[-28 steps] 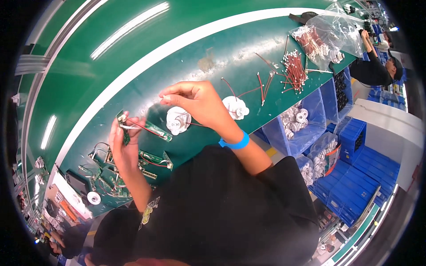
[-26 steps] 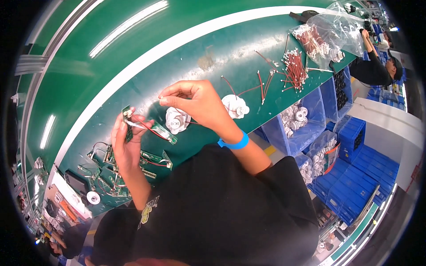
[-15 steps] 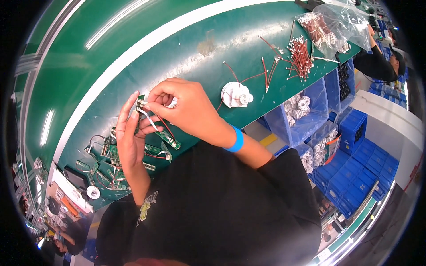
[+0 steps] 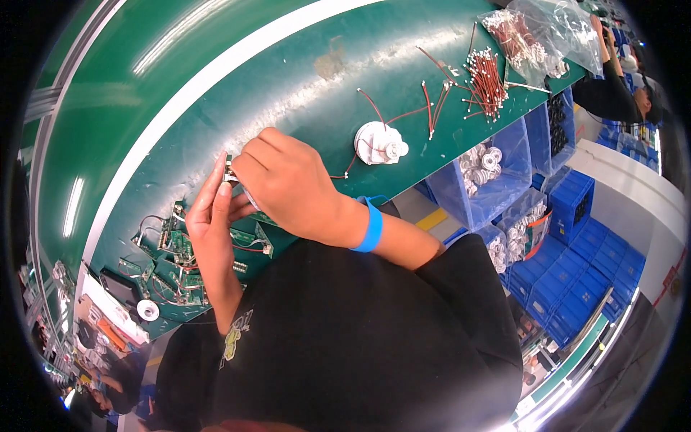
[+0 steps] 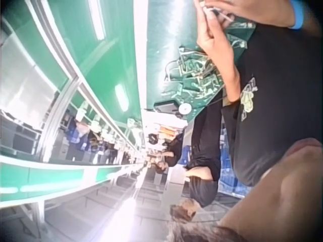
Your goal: The person assembles electronic components by hand, connecting wires to circuit boards and housing units.
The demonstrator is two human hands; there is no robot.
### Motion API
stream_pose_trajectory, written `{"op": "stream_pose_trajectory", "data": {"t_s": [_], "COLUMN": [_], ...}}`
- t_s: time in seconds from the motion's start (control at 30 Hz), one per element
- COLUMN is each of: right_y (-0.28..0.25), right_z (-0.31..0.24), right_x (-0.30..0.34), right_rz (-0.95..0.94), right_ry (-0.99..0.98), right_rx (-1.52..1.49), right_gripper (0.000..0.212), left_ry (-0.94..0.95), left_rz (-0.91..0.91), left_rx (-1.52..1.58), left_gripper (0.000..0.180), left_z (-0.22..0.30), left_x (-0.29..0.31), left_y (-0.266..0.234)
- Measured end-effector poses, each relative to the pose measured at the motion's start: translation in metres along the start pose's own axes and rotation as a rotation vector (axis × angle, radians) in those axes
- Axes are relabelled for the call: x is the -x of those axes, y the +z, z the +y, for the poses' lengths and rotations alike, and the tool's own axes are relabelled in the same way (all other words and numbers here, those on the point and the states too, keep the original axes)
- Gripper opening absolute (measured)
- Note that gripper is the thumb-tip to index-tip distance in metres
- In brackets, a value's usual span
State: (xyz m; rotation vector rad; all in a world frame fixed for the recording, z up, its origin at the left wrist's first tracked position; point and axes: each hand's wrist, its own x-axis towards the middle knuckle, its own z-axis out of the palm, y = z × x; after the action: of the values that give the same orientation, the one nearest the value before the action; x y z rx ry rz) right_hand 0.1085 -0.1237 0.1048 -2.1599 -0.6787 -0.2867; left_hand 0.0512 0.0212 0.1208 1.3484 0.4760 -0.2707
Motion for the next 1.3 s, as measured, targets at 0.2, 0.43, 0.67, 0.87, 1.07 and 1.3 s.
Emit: {"op": "stream_pose_trajectory", "data": {"t_s": [0.2, 0.43, 0.67, 0.87, 1.07, 1.3], "right_y": [-0.005, 0.001, 0.005, -0.001, 0.002, 0.008], "right_z": [0.0, 0.0, -0.004, -0.008, -0.001, 0.002], "right_x": [-0.004, 0.005, 0.009, 0.007, 0.009, 0.013], "right_rz": [-0.048, -0.046, -0.016, -0.027, -0.021, 0.063], "right_ry": [0.19, 0.249, 0.29, 0.246, 0.152, 0.06], "right_rx": [-0.215, -0.242, -0.332, -0.317, -0.265, -0.283], "right_gripper": [0.007, 0.007, 0.007, 0.009, 0.011, 0.013], "left_ry": [0.043, 0.023, 0.046, 0.059, 0.051, 0.041], "left_rz": [0.006, 0.007, 0.081, 0.097, 0.088, 0.057], "left_rx": [0.029, 0.028, 0.031, 0.069, 0.043, 0.049], "left_gripper": [0.04, 0.041, 0.043, 0.042, 0.041, 0.041], "left_z": [-0.006, -0.011, -0.011, -0.015, -0.012, -0.013], "left_x": [0.004, 0.009, 0.012, 0.013, 0.015, 0.015], "left_y": [-0.002, 0.002, 0.008, 0.005, 0.007, 0.005]}}
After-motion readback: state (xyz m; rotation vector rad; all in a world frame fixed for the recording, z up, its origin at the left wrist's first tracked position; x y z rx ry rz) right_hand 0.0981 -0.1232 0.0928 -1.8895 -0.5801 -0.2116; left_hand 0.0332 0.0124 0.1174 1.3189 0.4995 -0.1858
